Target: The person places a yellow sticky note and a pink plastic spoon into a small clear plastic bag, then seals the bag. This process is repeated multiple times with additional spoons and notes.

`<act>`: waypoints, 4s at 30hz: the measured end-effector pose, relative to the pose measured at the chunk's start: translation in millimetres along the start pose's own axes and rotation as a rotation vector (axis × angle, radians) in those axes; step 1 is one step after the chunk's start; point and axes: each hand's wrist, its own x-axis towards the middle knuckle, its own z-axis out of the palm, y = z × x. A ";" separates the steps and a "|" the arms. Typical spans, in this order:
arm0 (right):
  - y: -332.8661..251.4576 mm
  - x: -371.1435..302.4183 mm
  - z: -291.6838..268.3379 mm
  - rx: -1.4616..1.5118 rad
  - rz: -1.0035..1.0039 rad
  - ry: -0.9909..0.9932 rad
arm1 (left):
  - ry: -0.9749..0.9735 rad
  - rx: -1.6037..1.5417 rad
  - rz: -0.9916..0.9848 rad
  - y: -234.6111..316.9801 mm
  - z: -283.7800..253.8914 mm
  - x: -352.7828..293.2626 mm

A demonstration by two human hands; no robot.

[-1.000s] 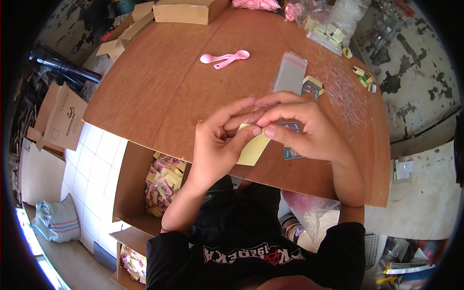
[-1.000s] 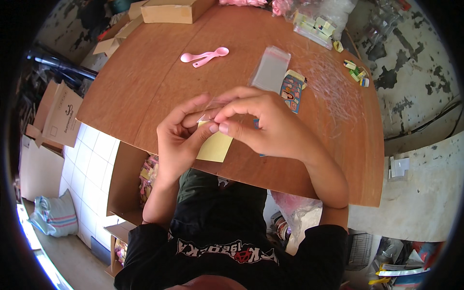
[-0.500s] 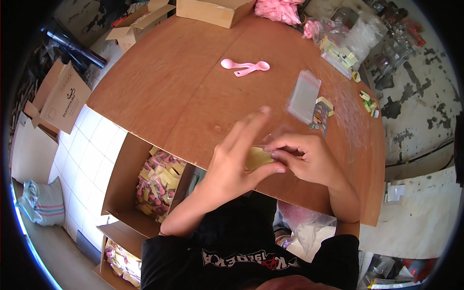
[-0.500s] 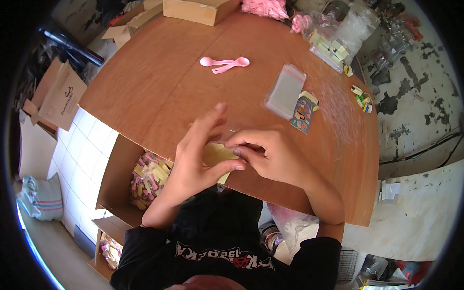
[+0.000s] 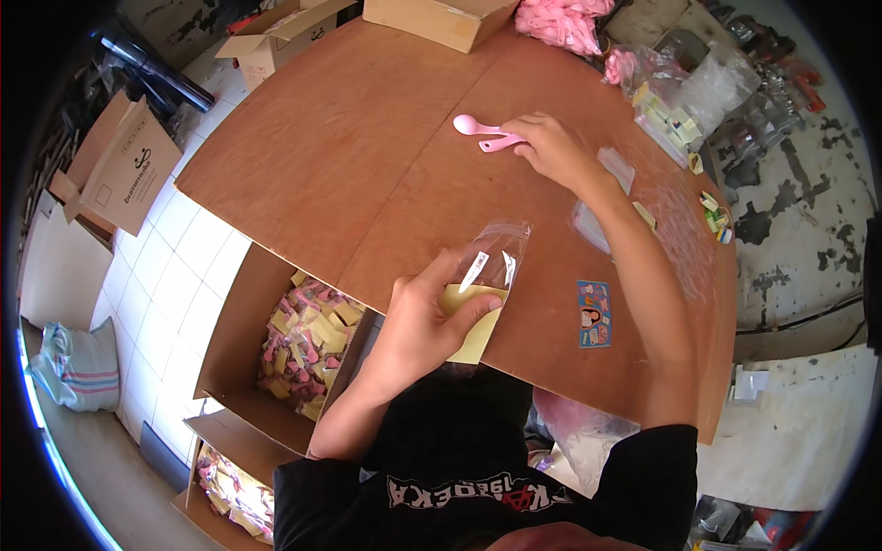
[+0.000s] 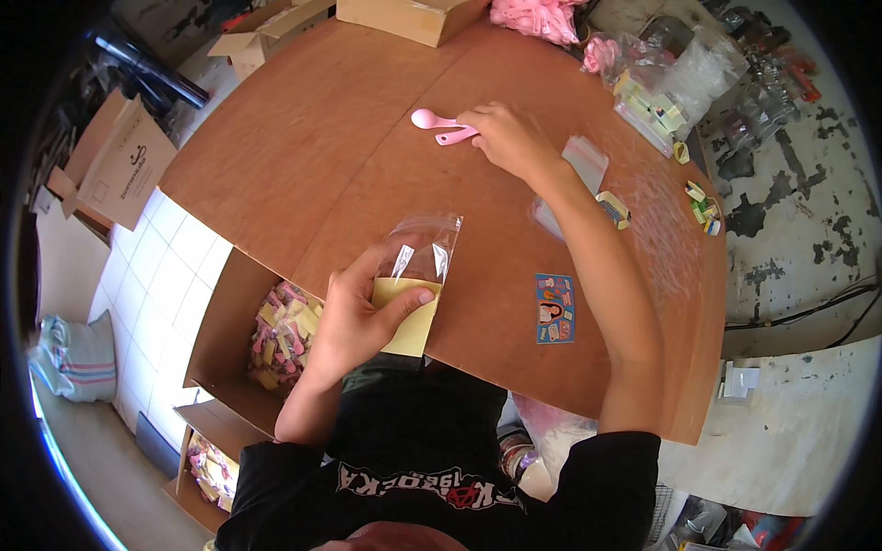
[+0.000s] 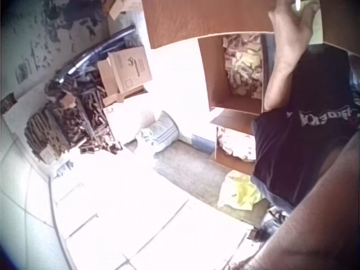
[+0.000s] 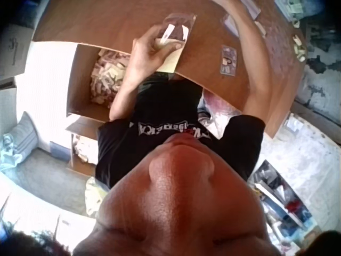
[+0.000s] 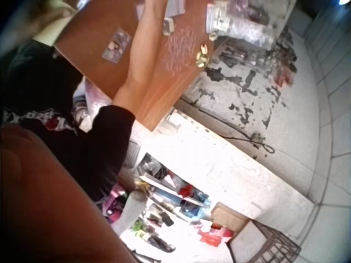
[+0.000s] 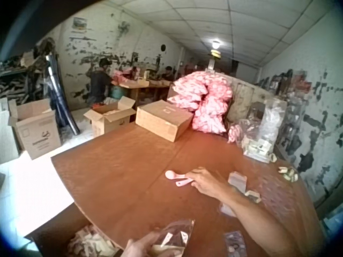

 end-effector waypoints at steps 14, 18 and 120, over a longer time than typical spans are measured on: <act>-83.4 -82.8 -71.4 0.873 0.300 0.471 | -0.015 -0.155 0.078 -9.2 20.0 3.5; -120.3 -109.0 -104.4 1.030 0.292 0.661 | -0.070 -0.097 0.082 4.0 32.9 0.6; -130.0 -168.3 -155.1 0.575 0.210 0.721 | -0.117 -0.037 0.452 73.5 68.2 14.7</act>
